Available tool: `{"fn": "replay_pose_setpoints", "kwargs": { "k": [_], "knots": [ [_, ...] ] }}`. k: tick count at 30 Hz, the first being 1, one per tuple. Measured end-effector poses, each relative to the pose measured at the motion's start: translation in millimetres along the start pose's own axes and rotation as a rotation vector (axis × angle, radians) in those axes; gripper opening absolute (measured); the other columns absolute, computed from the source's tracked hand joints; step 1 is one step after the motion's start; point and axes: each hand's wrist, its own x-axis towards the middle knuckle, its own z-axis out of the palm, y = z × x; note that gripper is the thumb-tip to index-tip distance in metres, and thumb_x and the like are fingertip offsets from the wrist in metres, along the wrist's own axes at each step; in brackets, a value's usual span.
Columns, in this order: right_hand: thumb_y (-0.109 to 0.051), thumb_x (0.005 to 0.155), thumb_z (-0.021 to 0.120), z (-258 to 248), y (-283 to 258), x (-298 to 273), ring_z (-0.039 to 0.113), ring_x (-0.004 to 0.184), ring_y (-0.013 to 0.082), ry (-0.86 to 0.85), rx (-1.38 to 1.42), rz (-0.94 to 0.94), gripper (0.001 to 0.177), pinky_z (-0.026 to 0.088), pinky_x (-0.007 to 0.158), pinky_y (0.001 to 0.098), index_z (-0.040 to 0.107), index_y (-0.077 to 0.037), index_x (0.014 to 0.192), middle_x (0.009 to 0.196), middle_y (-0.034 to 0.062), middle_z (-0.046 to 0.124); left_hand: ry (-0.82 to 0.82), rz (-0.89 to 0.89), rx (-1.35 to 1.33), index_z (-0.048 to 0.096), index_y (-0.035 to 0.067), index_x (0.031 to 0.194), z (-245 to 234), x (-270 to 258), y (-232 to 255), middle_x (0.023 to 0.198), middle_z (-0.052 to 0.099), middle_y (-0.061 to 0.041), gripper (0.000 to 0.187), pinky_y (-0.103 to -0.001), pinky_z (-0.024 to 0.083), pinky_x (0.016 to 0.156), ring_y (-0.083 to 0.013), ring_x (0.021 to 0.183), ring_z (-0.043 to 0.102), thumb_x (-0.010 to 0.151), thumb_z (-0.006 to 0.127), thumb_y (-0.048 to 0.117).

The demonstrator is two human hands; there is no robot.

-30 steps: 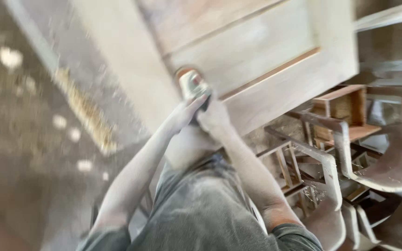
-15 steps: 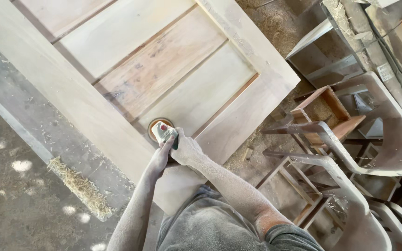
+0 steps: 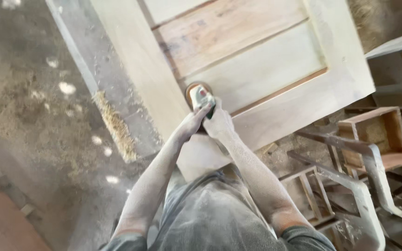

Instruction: The person uses an orbital sander to smooth the surface of a wooden cabinet door. They move the sander systematically across the flat panels and frame, generating wood dust. The door remains stationary on a workbench throughout the clip.

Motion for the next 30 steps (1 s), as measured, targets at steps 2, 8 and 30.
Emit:
{"fn": "replay_pose_setpoints", "kwargs": {
  "k": [2,8,30],
  "knots": [
    [-0.042,0.088,0.066,8.4,-1.9,-2.8,0.066,0.109,0.0506,0.017,0.006,0.021,0.075,0.052,0.093,0.0575,0.032,-0.017,0.150,0.112,0.0296,0.071,0.005,-0.084,0.104,0.057,0.005,0.144,-5.8,-9.4,2.1,0.128,0.070,-0.015,0.090,-0.036,0.052,0.097,-0.0236,0.114,0.068,0.086,0.050,0.074],
    [-0.054,0.092,0.067,12.8,-16.9,-9.8,0.065,0.112,0.0497,0.083,0.068,0.067,0.075,0.052,0.092,0.0568,0.033,-0.016,0.148,0.114,0.0302,0.070,-0.094,-0.033,0.077,0.067,-0.005,0.131,-15.2,-2.0,5.0,0.119,0.076,-0.020,0.095,-0.036,0.059,0.092,-0.0259,0.107,0.076,0.086,0.052,0.077],
    [-0.056,0.095,0.063,14.8,-39.9,-11.2,0.068,0.111,0.0458,0.003,0.086,0.164,0.073,0.054,0.093,0.0553,0.031,-0.019,0.149,0.115,0.0258,0.072,-0.102,-0.061,0.128,0.061,-0.005,0.136,-33.2,2.4,-2.4,0.125,0.072,-0.020,0.099,-0.036,0.054,0.101,-0.0263,0.116,0.071,0.086,0.049,0.079]
  ]
}}
